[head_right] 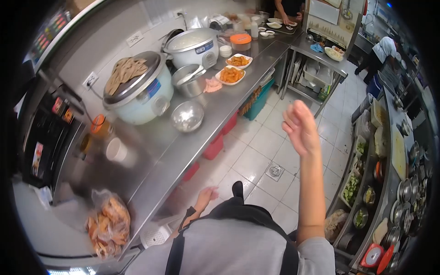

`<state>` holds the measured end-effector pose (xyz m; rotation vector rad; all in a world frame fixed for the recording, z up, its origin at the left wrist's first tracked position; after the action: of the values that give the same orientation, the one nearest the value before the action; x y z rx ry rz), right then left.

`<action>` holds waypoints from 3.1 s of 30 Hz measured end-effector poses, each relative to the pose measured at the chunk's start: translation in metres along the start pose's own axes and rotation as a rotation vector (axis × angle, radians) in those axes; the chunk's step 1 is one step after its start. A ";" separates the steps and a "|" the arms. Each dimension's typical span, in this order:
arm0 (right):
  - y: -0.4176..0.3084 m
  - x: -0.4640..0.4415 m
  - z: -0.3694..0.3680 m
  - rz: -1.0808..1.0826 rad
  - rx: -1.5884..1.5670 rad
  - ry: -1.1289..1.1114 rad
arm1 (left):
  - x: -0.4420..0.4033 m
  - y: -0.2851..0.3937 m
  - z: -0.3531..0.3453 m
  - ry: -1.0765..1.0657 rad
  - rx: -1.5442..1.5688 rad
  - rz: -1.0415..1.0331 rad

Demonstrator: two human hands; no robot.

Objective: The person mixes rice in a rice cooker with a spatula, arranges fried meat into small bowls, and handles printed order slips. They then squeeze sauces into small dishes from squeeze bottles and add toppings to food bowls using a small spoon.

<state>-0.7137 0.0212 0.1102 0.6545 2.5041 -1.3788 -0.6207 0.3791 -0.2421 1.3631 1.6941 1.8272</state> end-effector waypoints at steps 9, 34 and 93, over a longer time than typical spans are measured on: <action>0.082 -0.185 0.226 -0.449 0.552 0.285 | -0.319 0.236 -0.026 0.025 -0.020 -0.243; 0.157 -0.447 0.527 -0.834 0.801 -0.064 | -0.482 0.374 -0.041 0.460 0.237 0.017; -0.286 -0.670 1.237 -0.455 1.591 0.693 | -1.244 0.619 -0.438 -0.498 -0.264 0.083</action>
<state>-0.2981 -1.3387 -0.0873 0.8264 1.2662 -3.7554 -0.1063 -0.9814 -0.1561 1.6159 1.1192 1.5132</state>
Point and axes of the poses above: each hand's wrist, its own x-axis away from the middle knuckle, its own z-axis out of the back of the hand, y = z × x, the point moved 1 cm from there along -x, towards the middle knuckle, and after that the axes turned 15 degrees about -y, right-handed, at the moved point
